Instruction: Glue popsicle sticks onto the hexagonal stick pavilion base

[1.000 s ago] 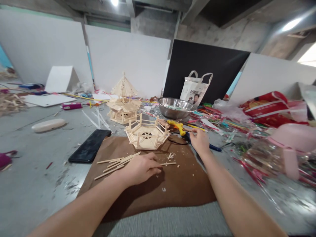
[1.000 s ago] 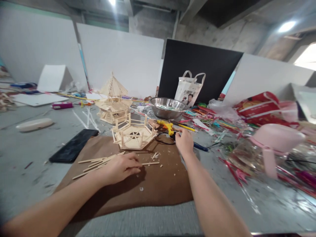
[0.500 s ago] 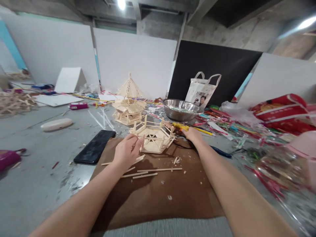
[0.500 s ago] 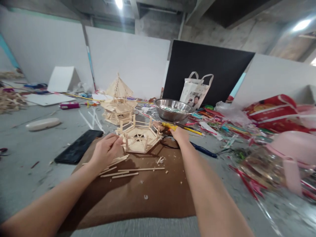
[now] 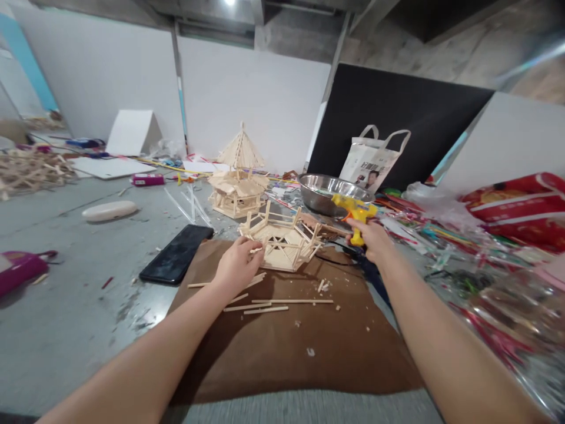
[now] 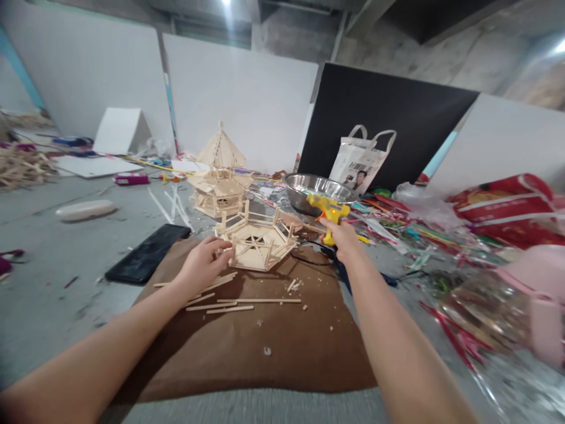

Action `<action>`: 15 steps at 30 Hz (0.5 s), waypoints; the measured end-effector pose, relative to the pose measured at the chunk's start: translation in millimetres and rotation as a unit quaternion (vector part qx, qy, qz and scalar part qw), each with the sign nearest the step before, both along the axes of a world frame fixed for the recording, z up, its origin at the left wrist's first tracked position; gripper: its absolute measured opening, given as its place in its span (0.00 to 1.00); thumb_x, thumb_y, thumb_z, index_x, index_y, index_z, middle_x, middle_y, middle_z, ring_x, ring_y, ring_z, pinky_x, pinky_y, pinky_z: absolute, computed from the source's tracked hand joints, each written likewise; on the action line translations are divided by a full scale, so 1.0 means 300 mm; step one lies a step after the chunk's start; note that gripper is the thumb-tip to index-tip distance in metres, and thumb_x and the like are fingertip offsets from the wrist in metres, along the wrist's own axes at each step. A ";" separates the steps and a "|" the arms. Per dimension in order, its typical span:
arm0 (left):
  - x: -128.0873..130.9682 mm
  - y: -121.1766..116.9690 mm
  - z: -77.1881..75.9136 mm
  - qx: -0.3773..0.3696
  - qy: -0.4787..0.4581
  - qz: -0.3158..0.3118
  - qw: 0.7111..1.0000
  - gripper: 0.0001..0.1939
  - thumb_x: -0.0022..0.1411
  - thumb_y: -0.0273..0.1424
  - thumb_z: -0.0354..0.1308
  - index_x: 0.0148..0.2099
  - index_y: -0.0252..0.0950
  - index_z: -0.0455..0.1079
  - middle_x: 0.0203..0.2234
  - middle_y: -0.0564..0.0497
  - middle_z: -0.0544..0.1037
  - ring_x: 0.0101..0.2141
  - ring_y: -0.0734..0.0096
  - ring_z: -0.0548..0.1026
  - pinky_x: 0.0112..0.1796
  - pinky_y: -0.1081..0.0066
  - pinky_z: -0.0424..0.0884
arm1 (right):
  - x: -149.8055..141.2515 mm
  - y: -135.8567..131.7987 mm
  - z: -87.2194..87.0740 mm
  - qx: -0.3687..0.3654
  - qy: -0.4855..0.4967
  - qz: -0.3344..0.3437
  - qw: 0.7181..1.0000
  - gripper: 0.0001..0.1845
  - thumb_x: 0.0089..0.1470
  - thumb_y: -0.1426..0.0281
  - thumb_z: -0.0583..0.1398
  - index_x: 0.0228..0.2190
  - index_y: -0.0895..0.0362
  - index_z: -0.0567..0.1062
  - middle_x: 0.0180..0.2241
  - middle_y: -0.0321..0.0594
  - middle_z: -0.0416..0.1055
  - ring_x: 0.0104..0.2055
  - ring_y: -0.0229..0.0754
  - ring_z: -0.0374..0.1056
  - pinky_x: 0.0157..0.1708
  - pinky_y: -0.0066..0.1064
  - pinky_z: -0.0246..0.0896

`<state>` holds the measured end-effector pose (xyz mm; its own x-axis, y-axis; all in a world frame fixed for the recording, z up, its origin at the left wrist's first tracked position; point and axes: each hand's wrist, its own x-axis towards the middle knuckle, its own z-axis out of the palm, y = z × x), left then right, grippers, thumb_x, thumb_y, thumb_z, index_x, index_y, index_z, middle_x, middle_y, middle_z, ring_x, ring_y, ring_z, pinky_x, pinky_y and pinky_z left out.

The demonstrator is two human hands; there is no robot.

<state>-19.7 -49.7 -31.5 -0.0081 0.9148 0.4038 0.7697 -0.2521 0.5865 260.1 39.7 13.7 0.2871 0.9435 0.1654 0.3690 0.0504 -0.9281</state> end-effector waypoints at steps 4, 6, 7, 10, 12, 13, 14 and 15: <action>0.000 0.010 -0.009 -0.004 -0.009 -0.004 1.000 0.15 0.54 0.36 0.46 0.36 0.36 0.70 0.34 0.49 0.70 0.30 0.71 0.70 0.33 0.71 0.64 | -0.068 -0.169 0.050 0.016 0.042 0.176 0.983 0.12 0.39 0.65 0.59 0.26 0.60 0.69 0.15 0.33 0.65 0.14 0.34 0.61 0.14 0.26 0.56; 0.000 0.013 -0.013 -0.005 -0.011 -0.007 1.000 0.15 0.54 0.36 0.46 0.36 0.35 0.71 0.34 0.49 0.70 0.31 0.70 0.70 0.34 0.71 0.64 | -0.125 -0.241 0.050 0.039 0.012 0.219 0.975 0.13 0.39 0.67 0.60 0.30 0.60 0.69 0.20 0.34 0.68 0.14 0.32 0.61 0.15 0.25 0.57; -0.001 0.014 -0.015 -0.003 -0.013 -0.008 1.000 0.15 0.54 0.36 0.46 0.36 0.35 0.71 0.34 0.49 0.71 0.31 0.70 0.70 0.35 0.71 0.64 | -0.154 -0.269 0.044 0.052 0.005 0.224 0.973 0.15 0.38 0.68 0.61 0.32 0.59 0.69 0.23 0.35 0.70 0.14 0.31 0.60 0.15 0.25 0.58; -0.003 0.014 -0.018 0.006 -0.016 -0.010 1.000 0.15 0.54 0.36 0.46 0.35 0.36 0.71 0.33 0.49 0.71 0.32 0.71 0.70 0.35 0.72 0.65 | -0.226 -0.318 0.010 0.067 -0.018 0.251 0.965 0.16 0.39 0.65 0.60 0.33 0.58 0.69 0.31 0.40 0.70 0.17 0.31 0.60 0.17 0.27 0.60; -0.004 0.014 -0.018 0.008 -0.016 -0.013 1.000 0.14 0.55 0.36 0.46 0.35 0.37 0.72 0.33 0.49 0.71 0.31 0.71 0.71 0.35 0.72 0.65 | -0.251 -0.331 -0.011 0.089 -0.092 0.255 0.959 0.15 0.41 0.63 0.59 0.32 0.58 0.70 0.29 0.40 0.70 0.20 0.34 0.63 0.20 0.29 0.62; -0.005 0.013 -0.018 0.008 -0.015 -0.016 1.000 0.14 0.55 0.36 0.46 0.34 0.37 0.72 0.33 0.50 0.71 0.31 0.71 0.71 0.35 0.72 0.65 | -0.256 -0.336 -0.019 0.109 -0.135 0.251 0.952 0.14 0.42 0.63 0.59 0.31 0.58 0.70 0.28 0.40 0.70 0.23 0.37 0.64 0.23 0.30 0.63; -0.005 0.013 -0.018 0.008 -0.015 -0.018 1.000 0.14 0.55 0.36 0.46 0.34 0.37 0.72 0.33 0.50 0.71 0.31 0.71 0.71 0.35 0.72 0.65 | -0.259 -0.339 -0.023 0.129 -0.175 0.248 0.944 0.13 0.43 0.63 0.58 0.31 0.58 0.70 0.27 0.40 0.70 0.26 0.38 0.65 0.26 0.31 0.63; -0.006 0.013 -0.018 0.007 -0.016 -0.018 1.000 0.14 0.55 0.36 0.46 0.34 0.37 0.72 0.33 0.49 0.71 0.31 0.71 0.71 0.35 0.72 0.65 | -0.259 -0.342 -0.025 0.147 -0.208 0.246 0.935 0.13 0.43 0.62 0.58 0.30 0.58 0.70 0.26 0.40 0.70 0.28 0.40 0.66 0.29 0.32 0.63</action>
